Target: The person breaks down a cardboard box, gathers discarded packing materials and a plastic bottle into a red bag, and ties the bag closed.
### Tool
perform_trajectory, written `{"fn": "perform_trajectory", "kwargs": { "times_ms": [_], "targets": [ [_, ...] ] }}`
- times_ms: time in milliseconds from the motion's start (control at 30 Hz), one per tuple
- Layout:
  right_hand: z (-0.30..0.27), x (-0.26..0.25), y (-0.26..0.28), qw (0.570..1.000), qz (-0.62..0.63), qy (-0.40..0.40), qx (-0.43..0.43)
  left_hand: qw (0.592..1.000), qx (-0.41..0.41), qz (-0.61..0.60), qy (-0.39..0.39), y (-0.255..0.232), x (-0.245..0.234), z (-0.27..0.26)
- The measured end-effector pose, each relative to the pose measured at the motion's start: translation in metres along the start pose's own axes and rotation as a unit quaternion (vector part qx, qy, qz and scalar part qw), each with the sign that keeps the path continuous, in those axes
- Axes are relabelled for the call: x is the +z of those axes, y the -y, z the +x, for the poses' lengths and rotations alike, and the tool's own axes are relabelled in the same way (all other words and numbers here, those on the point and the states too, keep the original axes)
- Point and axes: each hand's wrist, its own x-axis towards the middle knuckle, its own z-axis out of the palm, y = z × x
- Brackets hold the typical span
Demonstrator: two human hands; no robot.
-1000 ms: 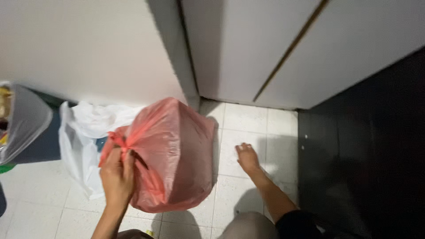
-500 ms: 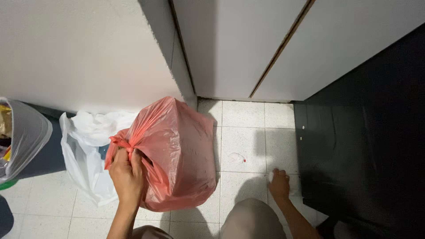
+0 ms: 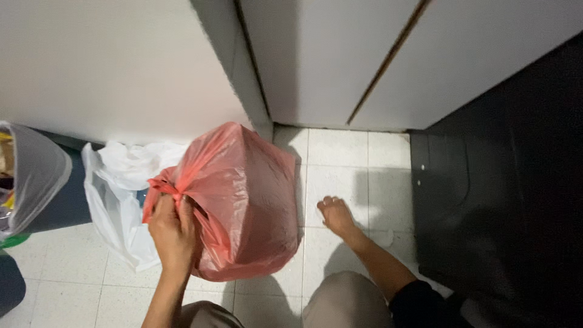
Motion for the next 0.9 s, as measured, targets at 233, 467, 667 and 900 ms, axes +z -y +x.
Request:
{"fn": "perform_trajectory", "kwargs": {
  "times_ms": [233, 467, 667, 900],
  "targets": [
    [-0.099, 0.024, -0.096, 0.879, 0.274, -0.130, 0.368, 1.000, 0.022, 0.016, 0.004, 0.007, -0.002, -0.003],
    [-0.182, 0.073, -0.053, 0.914, 0.093, -0.081, 0.386, 1.000, 0.023, 0.007, 0.004, -0.004, -0.001, 0.003],
    [-0.138, 0.077, -0.032, 0.934, 0.074, -0.072, 0.343, 0.998, 0.058, 0.012, -0.018, 0.003, 0.004, 0.004],
    [-0.089, -0.066, -0.011, 0.712, 0.555, -0.144, 0.406, 0.997, -0.035, 0.066, -0.026, -0.033, -0.009, 0.002]
  ]
}}
